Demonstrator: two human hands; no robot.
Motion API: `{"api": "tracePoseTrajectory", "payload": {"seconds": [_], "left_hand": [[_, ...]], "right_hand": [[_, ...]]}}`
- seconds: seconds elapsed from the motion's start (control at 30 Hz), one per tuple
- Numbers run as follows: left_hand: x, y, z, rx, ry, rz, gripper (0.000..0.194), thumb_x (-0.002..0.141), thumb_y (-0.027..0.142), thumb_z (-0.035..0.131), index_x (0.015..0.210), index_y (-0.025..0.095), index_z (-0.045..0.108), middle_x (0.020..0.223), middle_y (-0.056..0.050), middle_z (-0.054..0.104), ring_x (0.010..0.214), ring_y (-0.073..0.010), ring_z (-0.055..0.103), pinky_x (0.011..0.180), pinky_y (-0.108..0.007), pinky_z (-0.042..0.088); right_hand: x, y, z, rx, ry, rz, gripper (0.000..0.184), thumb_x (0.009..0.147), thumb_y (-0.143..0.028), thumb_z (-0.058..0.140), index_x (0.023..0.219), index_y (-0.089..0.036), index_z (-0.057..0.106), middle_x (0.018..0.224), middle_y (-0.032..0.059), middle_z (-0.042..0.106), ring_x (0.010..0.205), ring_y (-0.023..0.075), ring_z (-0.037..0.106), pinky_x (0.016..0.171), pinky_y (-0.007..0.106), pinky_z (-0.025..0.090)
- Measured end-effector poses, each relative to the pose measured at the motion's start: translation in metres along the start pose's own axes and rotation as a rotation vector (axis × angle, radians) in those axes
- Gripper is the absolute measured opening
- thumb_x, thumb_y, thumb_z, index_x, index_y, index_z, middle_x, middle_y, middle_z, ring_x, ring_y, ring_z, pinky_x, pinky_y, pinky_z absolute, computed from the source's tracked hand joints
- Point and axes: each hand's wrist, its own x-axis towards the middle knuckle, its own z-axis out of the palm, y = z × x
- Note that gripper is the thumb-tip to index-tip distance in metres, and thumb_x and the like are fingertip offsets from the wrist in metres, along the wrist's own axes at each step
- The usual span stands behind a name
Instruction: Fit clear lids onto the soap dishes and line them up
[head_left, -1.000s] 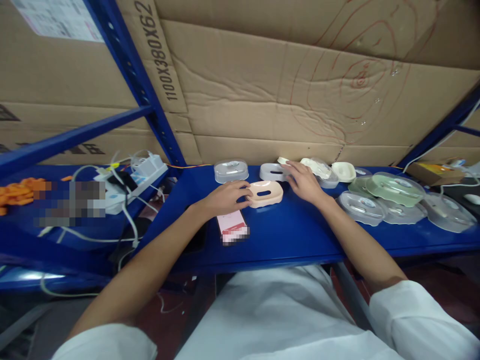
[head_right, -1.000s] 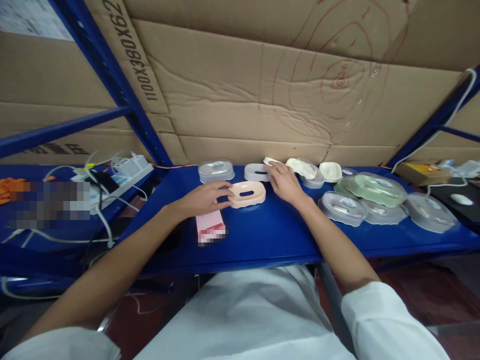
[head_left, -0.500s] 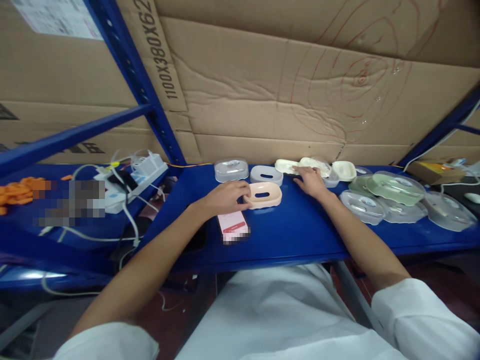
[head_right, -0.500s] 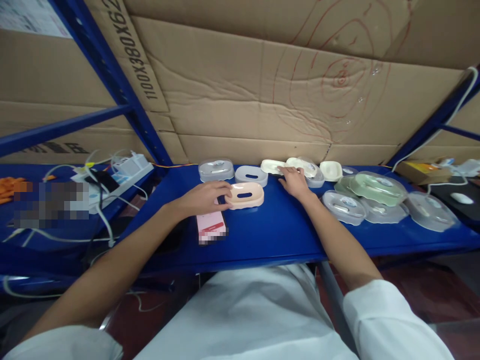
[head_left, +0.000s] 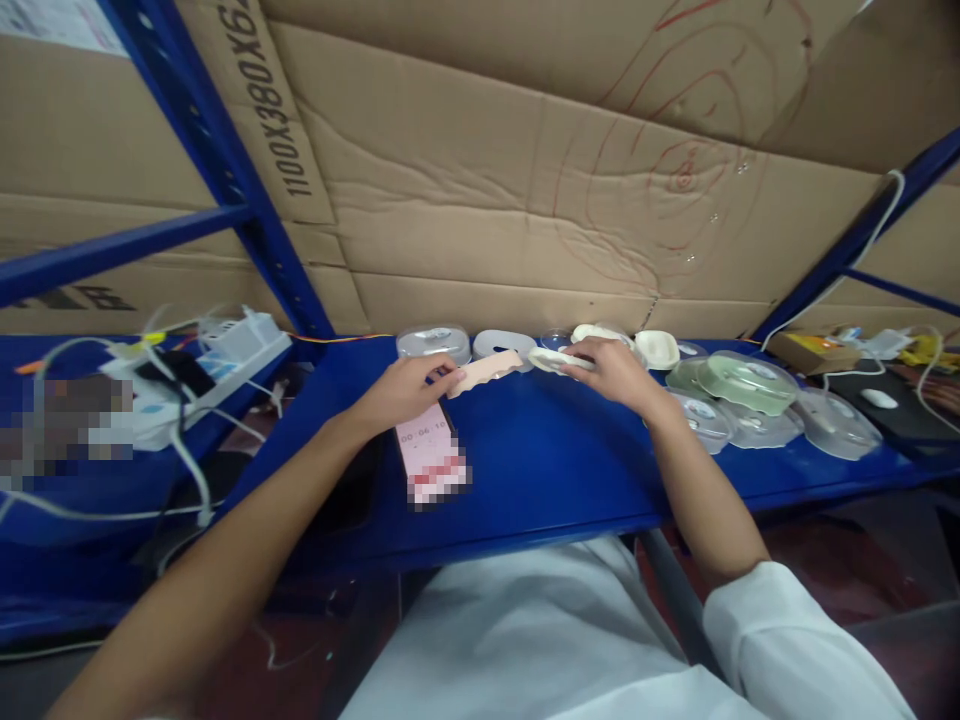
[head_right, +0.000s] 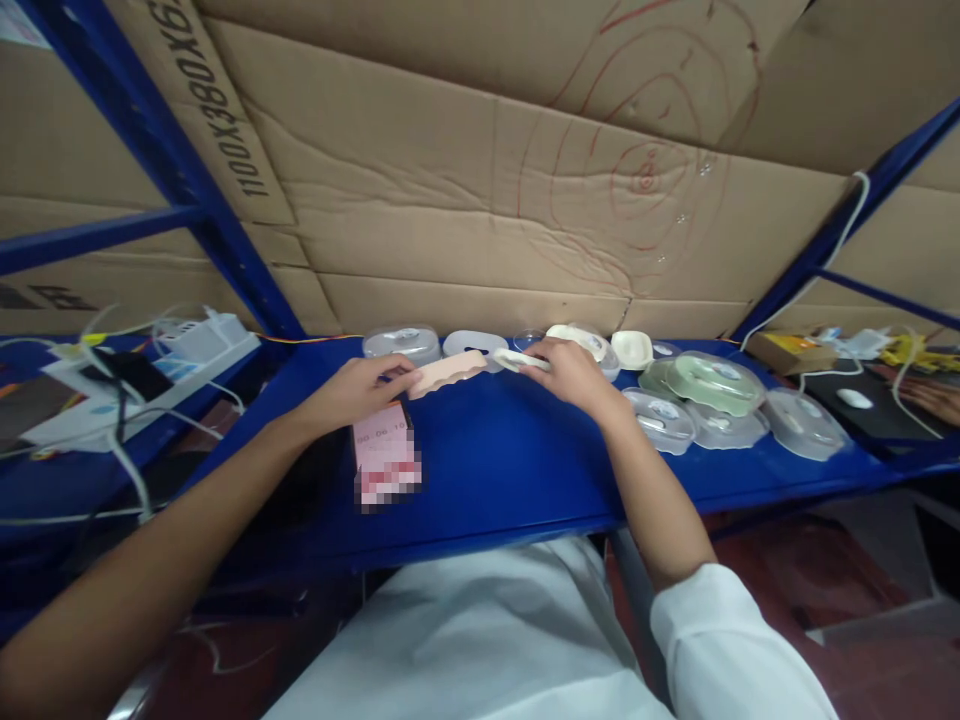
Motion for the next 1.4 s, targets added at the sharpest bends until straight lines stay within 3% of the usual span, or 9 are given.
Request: {"api": "tracePoseTrajectory", "payload": {"seconds": [0.13, 0.33, 0.5, 0.57, 0.67, 0.73, 0.97, 1.17, 1.4], "left_hand": [[0.002, -0.005, 0.002, -0.03, -0.007, 0.009, 0.041, 0.104, 0.058, 0.049, 0.104, 0.024, 0.07, 0.096, -0.002, 0.079, 0.086, -0.0215, 0.073, 0.078, -0.03, 0.054], [0.001, -0.007, 0.006, -0.012, -0.045, 0.121, 0.036, 0.107, 0.053, 0.047, 0.114, 0.023, 0.065, 0.115, -0.005, 0.075, 0.104, -0.0231, 0.07, 0.091, -0.033, 0.052], [-0.002, -0.001, 0.007, 0.033, -0.134, 0.22, 0.035, 0.108, 0.052, 0.046, 0.114, 0.022, 0.064, 0.119, -0.007, 0.072, 0.114, -0.0258, 0.066, 0.1, -0.038, 0.049], [-0.004, 0.001, 0.008, 0.055, -0.15, 0.224, 0.036, 0.108, 0.053, 0.046, 0.114, 0.023, 0.064, 0.119, -0.007, 0.071, 0.117, -0.0262, 0.065, 0.101, -0.039, 0.049], [-0.007, 0.003, 0.009, 0.098, -0.15, 0.225, 0.035, 0.106, 0.055, 0.05, 0.11, 0.024, 0.066, 0.118, -0.006, 0.07, 0.118, -0.0267, 0.063, 0.102, -0.039, 0.048], [-0.008, 0.004, 0.009, 0.139, -0.155, 0.25, 0.033, 0.104, 0.053, 0.055, 0.109, 0.024, 0.068, 0.119, -0.006, 0.069, 0.117, -0.0275, 0.062, 0.102, -0.04, 0.048], [-0.008, 0.006, 0.012, 0.267, -0.189, 0.338, 0.029, 0.091, 0.042, 0.074, 0.112, 0.023, 0.069, 0.119, -0.007, 0.066, 0.111, -0.0299, 0.06, 0.098, -0.042, 0.047], [-0.008, 0.007, 0.012, 0.346, -0.211, 0.379, 0.02, 0.092, 0.028, 0.069, 0.111, 0.024, 0.068, 0.115, -0.007, 0.066, 0.11, -0.0285, 0.06, 0.095, -0.04, 0.046], [-0.006, 0.002, 0.014, 0.365, -0.184, 0.369, 0.019, 0.094, 0.03, 0.069, 0.112, 0.022, 0.067, 0.119, -0.008, 0.067, 0.112, -0.0293, 0.062, 0.095, -0.041, 0.047]], "right_hand": [[-0.004, -0.014, -0.002, 0.13, -0.153, -0.138, 0.024, 0.097, -0.038, 0.072, 0.113, -0.023, 0.081, 0.112, 0.0059, 0.081, 0.099, 0.0252, 0.076, 0.089, 0.034, 0.056], [-0.002, -0.042, 0.043, 0.191, -0.274, -0.355, 0.027, 0.099, -0.028, 0.072, 0.125, -0.024, 0.077, 0.127, 0.0088, 0.079, 0.118, 0.0264, 0.074, 0.105, 0.04, 0.054], [-0.001, -0.048, 0.039, 0.176, -0.094, -0.297, 0.031, 0.106, -0.041, 0.06, 0.126, -0.025, 0.077, 0.126, 0.009, 0.078, 0.12, 0.0272, 0.073, 0.109, 0.043, 0.052], [-0.001, -0.045, 0.034, 0.129, -0.016, -0.259, 0.04, 0.104, -0.046, 0.063, 0.136, -0.024, 0.072, 0.138, 0.0121, 0.073, 0.13, 0.0307, 0.066, 0.115, 0.048, 0.049], [-0.001, -0.038, 0.038, 0.056, -0.048, -0.263, 0.058, 0.099, -0.044, 0.071, 0.152, -0.026, 0.06, 0.161, 0.014, 0.054, 0.149, 0.0348, 0.051, 0.123, 0.055, 0.041], [0.0, -0.032, 0.048, 0.047, -0.125, -0.303, 0.059, 0.099, -0.039, 0.07, 0.155, -0.027, 0.057, 0.167, 0.013, 0.047, 0.153, 0.0338, 0.046, 0.125, 0.056, 0.039], [0.004, -0.024, 0.071, 0.125, -0.142, -0.374, 0.045, 0.103, -0.02, 0.055, 0.146, -0.026, 0.067, 0.157, 0.0129, 0.059, 0.148, 0.0295, 0.053, 0.123, 0.056, 0.043], [0.003, -0.031, 0.071, 0.136, -0.144, -0.401, 0.041, 0.104, -0.03, 0.059, 0.142, -0.023, 0.069, 0.152, 0.0143, 0.063, 0.144, 0.0298, 0.057, 0.122, 0.053, 0.044], [0.004, -0.032, 0.085, 0.201, -0.128, -0.396, 0.04, 0.109, -0.031, 0.048, 0.142, -0.022, 0.068, 0.147, 0.0155, 0.067, 0.14, 0.0294, 0.06, 0.119, 0.054, 0.047]]}}
